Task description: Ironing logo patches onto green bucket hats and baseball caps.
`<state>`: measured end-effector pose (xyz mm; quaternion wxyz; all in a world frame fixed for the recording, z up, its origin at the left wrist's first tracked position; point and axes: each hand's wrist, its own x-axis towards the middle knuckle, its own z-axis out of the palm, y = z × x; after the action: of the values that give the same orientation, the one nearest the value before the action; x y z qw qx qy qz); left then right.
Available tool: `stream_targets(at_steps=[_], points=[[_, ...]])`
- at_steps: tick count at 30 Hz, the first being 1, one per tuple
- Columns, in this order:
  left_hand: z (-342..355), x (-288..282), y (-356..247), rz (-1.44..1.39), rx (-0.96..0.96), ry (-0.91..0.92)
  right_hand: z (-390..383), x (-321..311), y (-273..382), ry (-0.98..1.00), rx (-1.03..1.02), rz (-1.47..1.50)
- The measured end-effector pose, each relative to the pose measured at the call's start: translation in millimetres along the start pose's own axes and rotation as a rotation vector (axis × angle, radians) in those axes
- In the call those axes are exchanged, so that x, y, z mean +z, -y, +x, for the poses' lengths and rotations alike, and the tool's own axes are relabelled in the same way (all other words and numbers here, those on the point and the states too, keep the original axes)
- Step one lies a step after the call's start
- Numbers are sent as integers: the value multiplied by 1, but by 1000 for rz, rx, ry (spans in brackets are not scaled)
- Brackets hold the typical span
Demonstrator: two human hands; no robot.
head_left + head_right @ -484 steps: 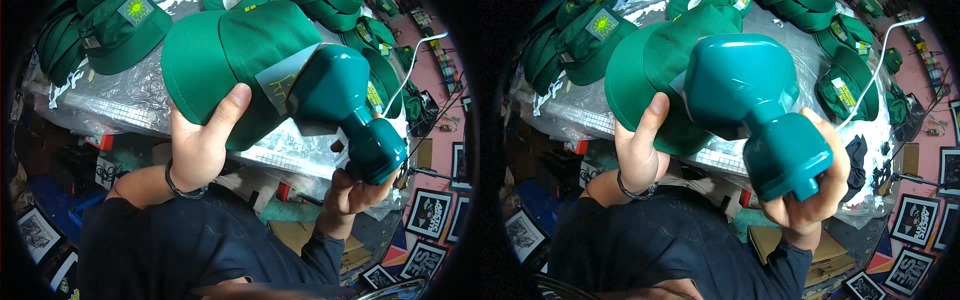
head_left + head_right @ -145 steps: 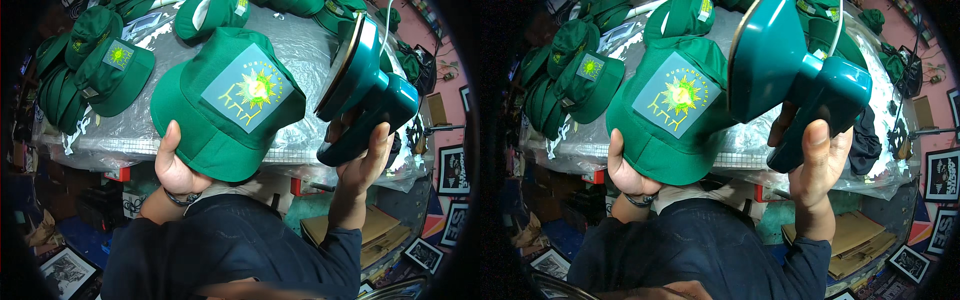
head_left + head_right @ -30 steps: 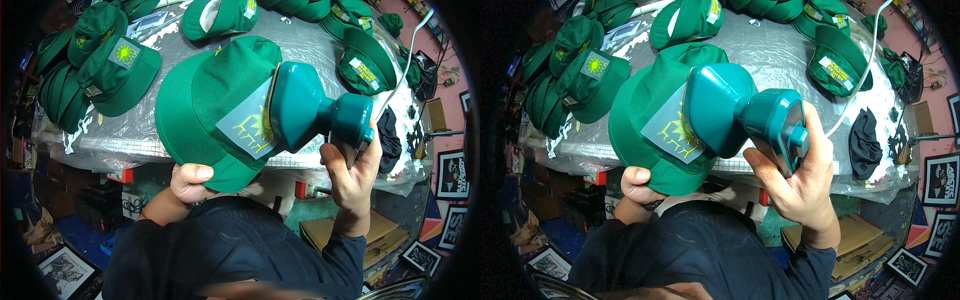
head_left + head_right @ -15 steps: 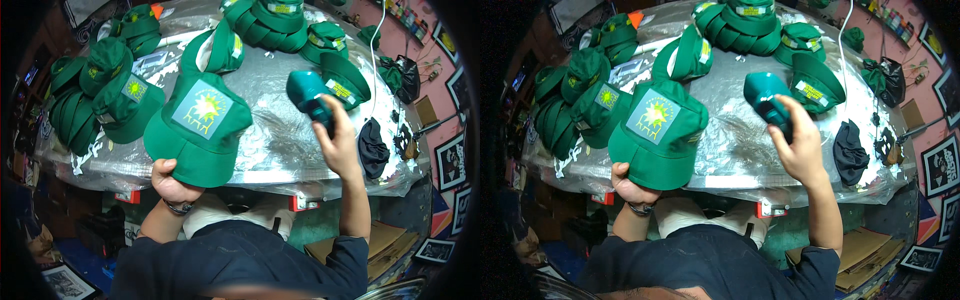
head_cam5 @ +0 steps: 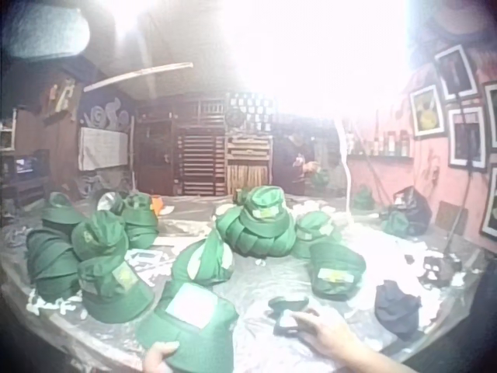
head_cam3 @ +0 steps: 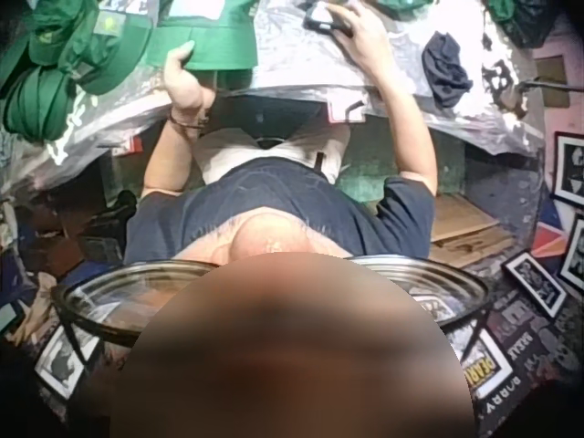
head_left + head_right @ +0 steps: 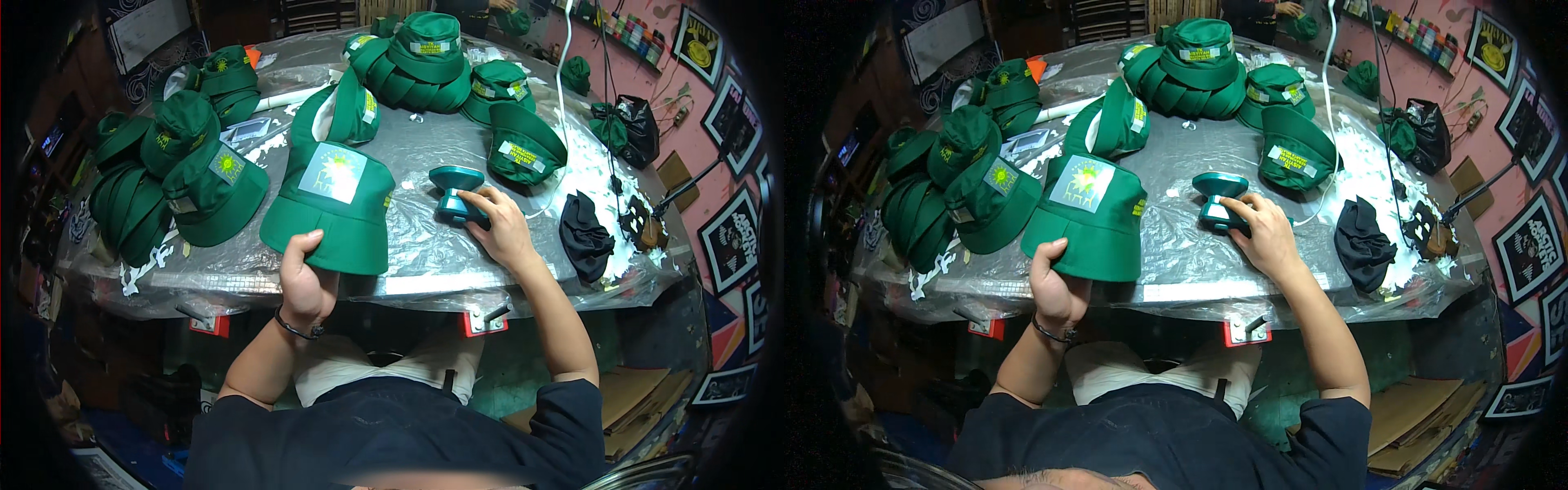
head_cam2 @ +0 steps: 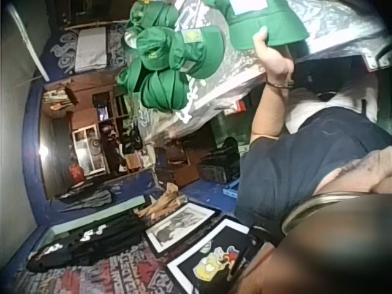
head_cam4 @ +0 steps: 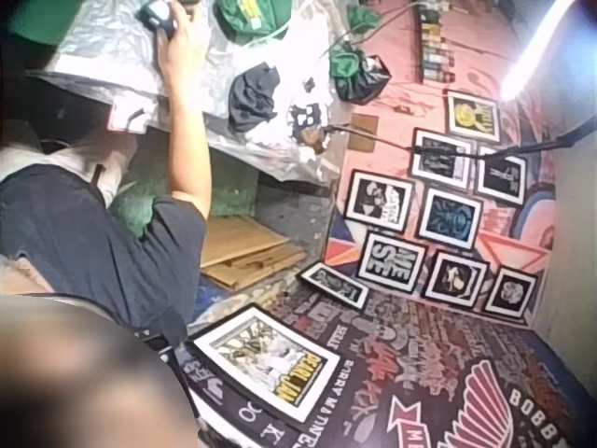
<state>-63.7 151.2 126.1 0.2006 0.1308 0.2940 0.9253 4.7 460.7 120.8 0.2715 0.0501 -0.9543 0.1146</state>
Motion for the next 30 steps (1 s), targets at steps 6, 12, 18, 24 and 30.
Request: stream_targets(at_steps=[6, 12, 18, 24, 30], points=[[-5, 17, 6, 271, 100, 32, 1, -33, 40, 73, 162, 268], [-7, 40, 24, 770, 367, 165, 2, -29, 75, 727, 638, 1485], [-15, 63, 19, 745, 435, 398, 18, -31, 87, 439, 665, 1920], [-17, 58, 22, 218, -89, 200, 68, -70, 101, 174, 303, 1876], [-27, 29, 2, 109, -540, 445, 166, -79, 87, 169, 176, 1717]])
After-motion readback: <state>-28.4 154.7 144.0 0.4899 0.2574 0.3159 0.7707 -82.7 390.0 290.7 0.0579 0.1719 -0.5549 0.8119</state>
